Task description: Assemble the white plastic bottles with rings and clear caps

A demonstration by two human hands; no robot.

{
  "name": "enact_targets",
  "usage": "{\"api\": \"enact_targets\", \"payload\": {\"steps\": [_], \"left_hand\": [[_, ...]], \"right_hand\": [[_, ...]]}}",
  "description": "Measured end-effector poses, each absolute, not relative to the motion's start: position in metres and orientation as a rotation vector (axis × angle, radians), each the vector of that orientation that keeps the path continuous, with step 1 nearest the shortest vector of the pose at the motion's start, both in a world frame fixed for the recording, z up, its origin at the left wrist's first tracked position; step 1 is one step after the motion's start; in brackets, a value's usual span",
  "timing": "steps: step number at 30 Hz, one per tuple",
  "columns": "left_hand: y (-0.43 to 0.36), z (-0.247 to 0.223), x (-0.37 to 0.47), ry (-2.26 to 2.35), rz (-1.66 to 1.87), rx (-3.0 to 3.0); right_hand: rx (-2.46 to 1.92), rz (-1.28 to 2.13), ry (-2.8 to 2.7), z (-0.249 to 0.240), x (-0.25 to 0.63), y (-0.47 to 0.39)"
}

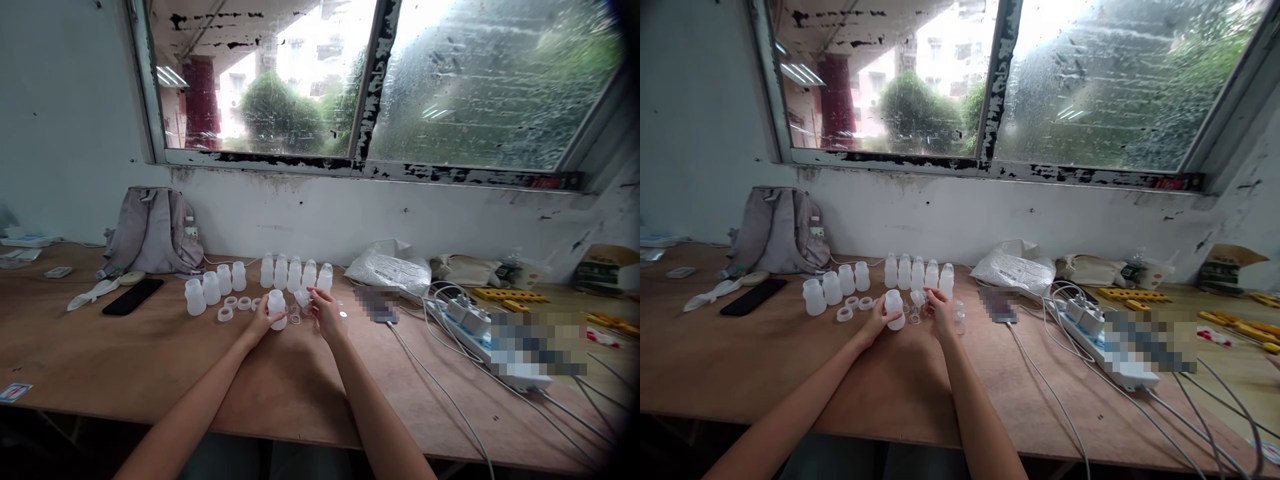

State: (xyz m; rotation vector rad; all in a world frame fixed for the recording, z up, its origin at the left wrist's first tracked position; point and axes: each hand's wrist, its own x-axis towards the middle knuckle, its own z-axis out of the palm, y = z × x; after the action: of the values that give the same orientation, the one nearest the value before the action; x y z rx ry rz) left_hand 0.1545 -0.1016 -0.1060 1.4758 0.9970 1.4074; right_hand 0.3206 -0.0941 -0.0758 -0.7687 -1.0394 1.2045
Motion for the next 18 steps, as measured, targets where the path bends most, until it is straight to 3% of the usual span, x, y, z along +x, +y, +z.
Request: {"api": "enact_targets", "payload": {"steps": [12, 18], "left_hand": [[-0.104, -0.093, 0.151, 1.287, 1.487, 1.737], [-0.093, -0.053, 0.133, 1.513, 1.046, 2.242]], "right_hand": [[-0.772, 1.247, -1.009, -0.075, 0.321, -0.094], [-0.807, 1.229, -1.001, -0.076, 0.322, -0.094]]}}
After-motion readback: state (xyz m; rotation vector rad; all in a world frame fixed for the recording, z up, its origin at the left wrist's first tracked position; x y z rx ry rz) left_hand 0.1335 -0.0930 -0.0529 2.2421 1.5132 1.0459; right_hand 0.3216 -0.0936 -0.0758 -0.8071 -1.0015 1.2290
